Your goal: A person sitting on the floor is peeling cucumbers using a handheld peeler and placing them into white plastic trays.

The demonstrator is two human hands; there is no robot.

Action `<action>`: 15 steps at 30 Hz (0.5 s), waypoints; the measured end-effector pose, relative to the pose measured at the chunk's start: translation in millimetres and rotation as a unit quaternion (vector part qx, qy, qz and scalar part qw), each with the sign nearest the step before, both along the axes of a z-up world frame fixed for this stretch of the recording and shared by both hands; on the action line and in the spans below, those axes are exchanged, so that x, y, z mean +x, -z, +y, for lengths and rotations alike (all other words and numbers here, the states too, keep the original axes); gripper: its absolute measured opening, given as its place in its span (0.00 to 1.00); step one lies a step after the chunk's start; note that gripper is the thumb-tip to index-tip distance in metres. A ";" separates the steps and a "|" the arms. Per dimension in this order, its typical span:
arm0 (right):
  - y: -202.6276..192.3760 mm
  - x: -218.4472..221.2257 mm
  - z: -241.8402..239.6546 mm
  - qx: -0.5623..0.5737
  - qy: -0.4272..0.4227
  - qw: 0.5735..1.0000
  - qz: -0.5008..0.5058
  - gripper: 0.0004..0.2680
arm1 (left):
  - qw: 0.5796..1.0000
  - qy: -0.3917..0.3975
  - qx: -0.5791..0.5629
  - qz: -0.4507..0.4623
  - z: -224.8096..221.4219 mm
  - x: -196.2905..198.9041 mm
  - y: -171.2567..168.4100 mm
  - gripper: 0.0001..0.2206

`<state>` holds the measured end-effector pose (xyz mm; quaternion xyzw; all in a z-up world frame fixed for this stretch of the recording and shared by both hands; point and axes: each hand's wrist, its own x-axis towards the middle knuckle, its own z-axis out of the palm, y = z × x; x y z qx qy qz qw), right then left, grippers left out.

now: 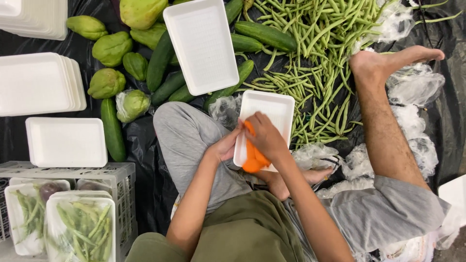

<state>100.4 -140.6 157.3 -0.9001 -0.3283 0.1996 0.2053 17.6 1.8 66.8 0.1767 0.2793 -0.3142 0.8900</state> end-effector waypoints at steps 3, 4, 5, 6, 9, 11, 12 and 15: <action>-16.1 13.1 21.2 -0.003 0.031 0.999 -0.039 0.07 | 0.999 0.015 0.009 -0.035 4.1 6.2 10.7 0.33; -15.9 15.7 22.0 -0.003 0.030 0.999 -0.039 0.07 | 0.999 0.015 0.009 -0.035 2.9 4.4 10.7 0.33; -15.6 18.2 22.8 0.018 0.047 0.997 -0.064 0.06 | 0.998 0.020 0.010 -0.051 1.8 2.7 10.8 0.35; -15.2 21.2 23.8 0.039 0.064 0.993 -0.089 0.06 | 0.997 0.024 0.010 -0.067 0.7 1.5 11.0 0.37; -6.3 31.9 28.1 0.051 0.087 0.978 -0.182 0.08 | 0.996 0.030 0.006 -0.081 -0.8 2.0 18.8 0.38; -5.0 33.8 33.6 0.057 0.082 0.973 -0.210 0.07 | 0.995 0.036 0.011 -0.087 2.3 1.1 20.0 0.37; -4.5 34.7 35.3 0.062 0.078 0.966 -0.238 0.06 | 0.995 0.043 0.015 -0.093 2.5 0.5 20.6 0.37; 21.5 27.3 35.9 -0.001 0.077 0.957 -0.278 0.07 | 0.995 0.034 0.016 -0.095 -1.9 -8.5 37.2 0.36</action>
